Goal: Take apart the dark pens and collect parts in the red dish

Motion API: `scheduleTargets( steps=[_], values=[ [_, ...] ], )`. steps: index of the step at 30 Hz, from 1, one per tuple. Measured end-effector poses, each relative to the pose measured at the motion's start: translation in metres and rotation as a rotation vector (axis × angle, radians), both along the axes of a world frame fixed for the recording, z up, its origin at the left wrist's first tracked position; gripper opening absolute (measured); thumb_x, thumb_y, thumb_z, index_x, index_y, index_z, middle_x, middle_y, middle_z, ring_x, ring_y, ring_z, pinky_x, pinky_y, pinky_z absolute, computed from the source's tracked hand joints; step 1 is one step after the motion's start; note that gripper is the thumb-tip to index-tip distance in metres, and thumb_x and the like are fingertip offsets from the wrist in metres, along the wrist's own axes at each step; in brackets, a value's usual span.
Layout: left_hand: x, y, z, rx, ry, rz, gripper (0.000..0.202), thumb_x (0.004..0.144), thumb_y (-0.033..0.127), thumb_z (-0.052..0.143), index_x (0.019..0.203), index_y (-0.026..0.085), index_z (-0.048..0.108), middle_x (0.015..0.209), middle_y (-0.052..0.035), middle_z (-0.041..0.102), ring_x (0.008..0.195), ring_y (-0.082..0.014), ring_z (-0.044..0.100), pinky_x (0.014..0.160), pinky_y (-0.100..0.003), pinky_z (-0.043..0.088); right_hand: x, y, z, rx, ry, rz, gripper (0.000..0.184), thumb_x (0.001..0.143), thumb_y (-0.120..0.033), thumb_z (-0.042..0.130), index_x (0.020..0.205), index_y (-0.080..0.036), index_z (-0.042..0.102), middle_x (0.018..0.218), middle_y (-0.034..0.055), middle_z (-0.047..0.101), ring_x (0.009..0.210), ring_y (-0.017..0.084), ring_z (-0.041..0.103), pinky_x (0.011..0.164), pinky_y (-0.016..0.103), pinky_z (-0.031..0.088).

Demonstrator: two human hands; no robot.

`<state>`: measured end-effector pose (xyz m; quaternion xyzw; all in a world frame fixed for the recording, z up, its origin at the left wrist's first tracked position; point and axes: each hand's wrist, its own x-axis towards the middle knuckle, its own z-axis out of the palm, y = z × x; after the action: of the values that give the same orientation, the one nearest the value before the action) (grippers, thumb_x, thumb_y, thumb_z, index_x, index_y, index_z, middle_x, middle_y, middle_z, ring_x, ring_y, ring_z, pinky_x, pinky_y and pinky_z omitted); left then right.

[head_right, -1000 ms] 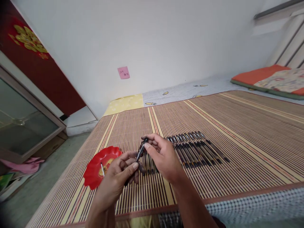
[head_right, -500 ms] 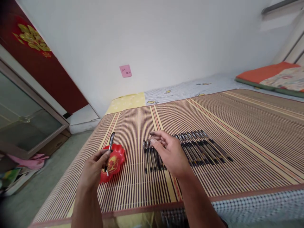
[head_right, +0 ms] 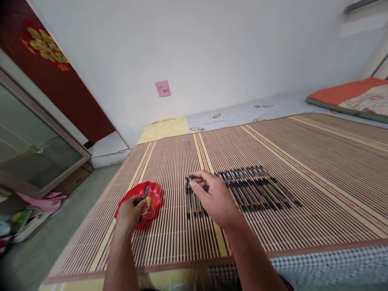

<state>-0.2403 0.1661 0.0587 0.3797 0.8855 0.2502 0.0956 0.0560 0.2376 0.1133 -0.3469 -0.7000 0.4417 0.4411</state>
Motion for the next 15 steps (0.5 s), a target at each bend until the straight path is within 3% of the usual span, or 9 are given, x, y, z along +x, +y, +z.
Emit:
scheduleTargets(
  steps=[6, 15],
  values=[
    [0.01, 0.003, 0.006, -0.153, -0.013, -0.037, 0.012, 0.089, 0.029, 0.065, 0.089, 0.019, 0.071, 0.092, -0.008, 0.077, 0.09, -0.0253, 0.071, 0.066, -0.03, 0.044, -0.001, 0.001, -0.001, 0.001, -0.005, 0.002, 0.028, 0.094, -0.038, 0.059, 0.11, -0.018, 0.069, 0.097, 0.0082, 0.074, 0.089, 0.021, 0.07, 0.084, 0.038, 0.055],
    [0.01, 0.003, 0.002, -0.153, 0.034, -0.001, 0.02, 0.09, 0.028, 0.065, 0.106, 0.017, 0.071, 0.106, -0.0113, 0.078, 0.1, -0.0289, 0.071, 0.074, -0.034, 0.047, -0.001, 0.0, -0.002, 0.011, -0.026, 0.003, 0.027, 0.094, -0.039, 0.059, 0.108, -0.019, 0.07, 0.097, 0.0081, 0.075, 0.089, 0.021, 0.071, 0.083, 0.038, 0.056]
  ],
)
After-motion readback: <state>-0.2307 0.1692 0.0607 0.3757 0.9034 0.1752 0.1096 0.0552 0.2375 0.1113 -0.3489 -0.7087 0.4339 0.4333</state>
